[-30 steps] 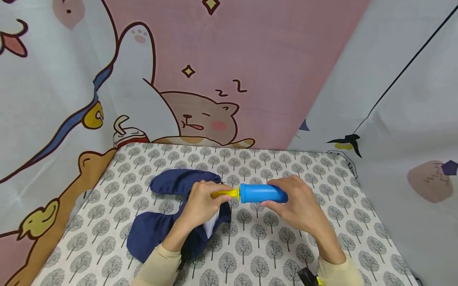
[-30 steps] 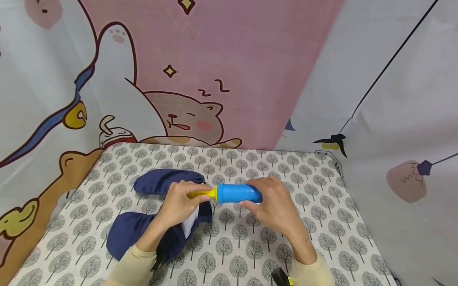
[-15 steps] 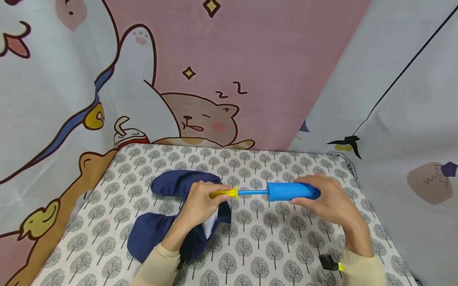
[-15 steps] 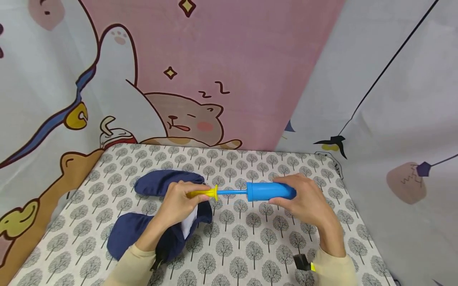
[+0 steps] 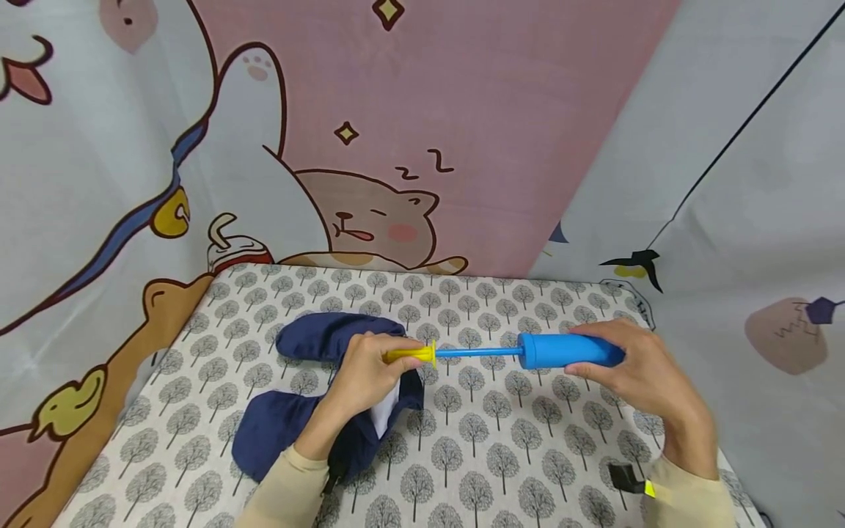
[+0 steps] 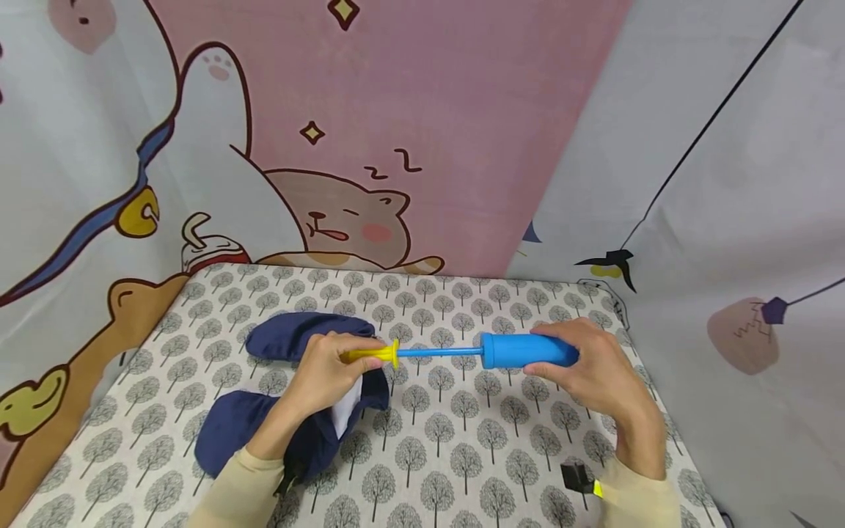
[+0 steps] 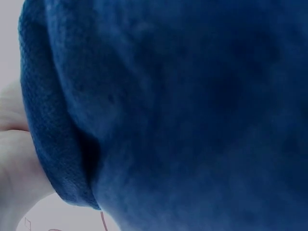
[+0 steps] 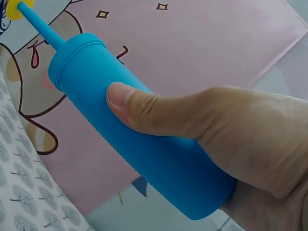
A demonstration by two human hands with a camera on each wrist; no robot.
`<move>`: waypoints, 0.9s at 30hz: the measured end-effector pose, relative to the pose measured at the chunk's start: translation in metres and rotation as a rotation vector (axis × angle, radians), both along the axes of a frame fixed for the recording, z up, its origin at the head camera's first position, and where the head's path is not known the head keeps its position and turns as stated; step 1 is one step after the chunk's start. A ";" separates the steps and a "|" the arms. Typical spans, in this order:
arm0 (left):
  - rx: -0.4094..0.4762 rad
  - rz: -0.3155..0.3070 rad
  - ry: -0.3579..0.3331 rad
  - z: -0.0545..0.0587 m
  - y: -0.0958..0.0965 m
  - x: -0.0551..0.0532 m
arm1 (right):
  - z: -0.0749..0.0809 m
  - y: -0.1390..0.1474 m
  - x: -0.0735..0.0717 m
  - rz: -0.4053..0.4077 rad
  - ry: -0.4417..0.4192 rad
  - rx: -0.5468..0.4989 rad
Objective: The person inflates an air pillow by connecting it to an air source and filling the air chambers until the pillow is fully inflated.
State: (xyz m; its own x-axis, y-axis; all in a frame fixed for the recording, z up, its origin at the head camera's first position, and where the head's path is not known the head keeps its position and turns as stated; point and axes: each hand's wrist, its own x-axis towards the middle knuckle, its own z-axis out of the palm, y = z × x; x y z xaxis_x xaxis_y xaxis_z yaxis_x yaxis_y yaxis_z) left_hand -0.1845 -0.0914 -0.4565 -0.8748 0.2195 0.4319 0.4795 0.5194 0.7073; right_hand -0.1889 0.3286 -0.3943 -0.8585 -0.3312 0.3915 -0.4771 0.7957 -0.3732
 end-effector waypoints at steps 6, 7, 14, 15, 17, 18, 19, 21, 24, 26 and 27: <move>-0.012 0.015 -0.006 -0.002 0.004 0.001 | 0.001 -0.024 0.001 0.018 -0.023 0.034; -0.013 0.022 -0.002 -0.002 0.004 0.001 | 0.000 -0.030 0.002 0.027 -0.025 0.030; -0.026 0.051 0.018 -0.001 0.006 0.003 | -0.002 -0.061 0.002 0.042 -0.016 0.021; -0.027 0.054 0.018 -0.001 0.007 0.003 | -0.003 -0.065 0.002 0.040 -0.021 0.022; -0.026 0.060 0.019 -0.001 0.007 0.003 | -0.005 -0.073 0.002 0.043 -0.029 0.022; -0.024 0.063 0.019 -0.001 0.008 0.003 | -0.006 -0.078 0.002 0.047 -0.023 0.025; -0.020 0.064 0.020 -0.001 0.008 0.004 | -0.008 -0.082 0.002 0.051 -0.016 0.028; -0.009 0.064 0.017 -0.001 0.008 0.004 | -0.010 -0.091 0.002 0.063 0.005 0.031; 0.002 0.059 0.008 -0.001 0.010 0.004 | -0.013 -0.103 0.005 0.073 0.053 0.038; 0.002 0.051 0.005 -0.002 0.010 0.004 | -0.015 -0.110 0.007 0.080 0.095 0.046; -0.001 0.048 0.005 -0.002 0.010 0.004 | -0.016 -0.113 0.008 0.084 0.117 0.053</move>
